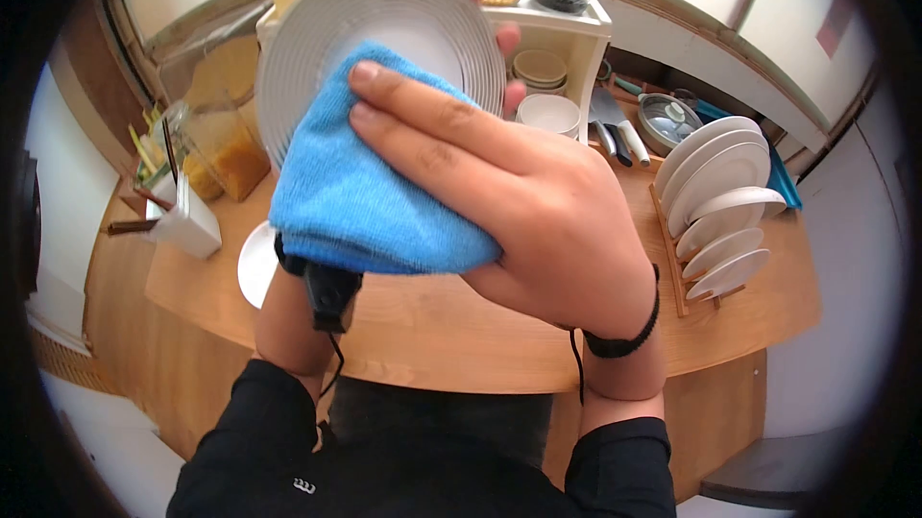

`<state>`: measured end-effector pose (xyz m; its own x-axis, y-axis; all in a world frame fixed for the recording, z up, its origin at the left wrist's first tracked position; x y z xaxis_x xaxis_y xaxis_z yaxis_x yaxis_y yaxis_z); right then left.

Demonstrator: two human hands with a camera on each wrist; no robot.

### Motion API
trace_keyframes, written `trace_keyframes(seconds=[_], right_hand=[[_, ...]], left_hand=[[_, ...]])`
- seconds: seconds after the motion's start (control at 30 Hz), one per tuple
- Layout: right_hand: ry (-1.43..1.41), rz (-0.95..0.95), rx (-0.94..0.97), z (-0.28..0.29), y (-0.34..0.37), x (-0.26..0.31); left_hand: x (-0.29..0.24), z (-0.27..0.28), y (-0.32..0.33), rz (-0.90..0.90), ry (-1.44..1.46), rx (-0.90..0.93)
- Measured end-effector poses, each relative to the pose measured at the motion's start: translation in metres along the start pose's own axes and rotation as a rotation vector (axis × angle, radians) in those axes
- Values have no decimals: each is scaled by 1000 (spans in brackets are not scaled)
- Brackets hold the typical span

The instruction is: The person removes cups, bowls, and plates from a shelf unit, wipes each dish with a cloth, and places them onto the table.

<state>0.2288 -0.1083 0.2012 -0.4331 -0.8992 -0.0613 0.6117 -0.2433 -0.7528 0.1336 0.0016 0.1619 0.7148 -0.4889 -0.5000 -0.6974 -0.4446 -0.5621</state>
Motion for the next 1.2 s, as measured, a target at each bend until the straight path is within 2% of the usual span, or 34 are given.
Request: trace_keyframes(seconds=[0.03,0.07,0.13,0.17,0.2,0.23,0.27,0.33,0.37,0.43,0.47,0.53,0.57,0.6,0.63,0.7,0.73,0.8,0.83,0.9,0.93,1.0,1.13,1.17,1.2], right_hand=[[28,5,-38,2,0,-6],[6,-10,-77,4,1,-13],[-31,-68,-162,5,9,-34],[-27,-64,-159,6,14,-37],[-106,-215,-155,8,21,-50],[-185,-367,-152,9,29,-63],[-183,-362,-151,12,34,-68],[-416,-547,-558,30,55,-91],[-412,-545,-554,34,58,-93],[-602,-601,-938,46,73,-99],[-598,-602,-929,46,72,-97],[-317,-453,-1081,59,70,-77],[-311,-341,-1082,59,67,-69],[-302,-345,-1079,57,70,-68],[32,-246,-959,60,69,-56],[669,-43,-660,50,61,-31],[751,205,-487,47,31,-16],[584,223,-427,32,22,-26],[581,226,-423,26,20,-25],[422,204,-320,12,13,-26],[414,210,-319,10,12,-25],[297,103,-306,6,10,-31],[102,101,-163,7,13,-43],[7,44,-103,8,12,-45],[2,47,-97,16,14,-46]], left_hand=[[4,1,2,-33,-47,25],[6,5,-2,-66,-32,-178],[4,0,10,-227,-276,-450],[1,-5,8,-199,-421,-354],[-4,-4,6,-208,-423,-345],[-3,5,4,-108,-317,-429],[0,11,3,-2,-209,-514],[0,1,5,-40,-277,-579],[-1,-5,5,-87,-333,-581],[-2,-8,4,-139,-380,-582],[-4,-10,3,-182,-454,-583],[-5,-12,3,-223,-522,-580],[-12,-17,6,-356,-662,-581],[-16,-24,10,-491,-801,-581],[-14,-25,10,-487,-793,-578],[-14,-40,16,-602,-916,-569],[-13,-43,19,-599,-909,-570],[-7,-39,19,-415,-782,-535],[-11,-37,22,-418,-779,-538],[8,-28,10,38,-114,-138],[4,-21,10,29,-116,-142],[5,-18,9,101,-13,54],[4,-14,8,41,48,23],[4,-19,7,32,50,21],[2,-21,6,8,48,-58]])
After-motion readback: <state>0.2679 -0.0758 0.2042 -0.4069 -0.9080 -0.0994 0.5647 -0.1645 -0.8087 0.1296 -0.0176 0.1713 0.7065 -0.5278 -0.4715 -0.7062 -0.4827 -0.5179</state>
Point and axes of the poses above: each hand's wrist, its own y-axis away from the middle knuckle, its own z-axis out of the back of the hand, x = y × z, the point moved 6 cm from there along -y, towards the middle knuckle, and after that the axes turned 13 degrees about z, right-handed, at the moved point
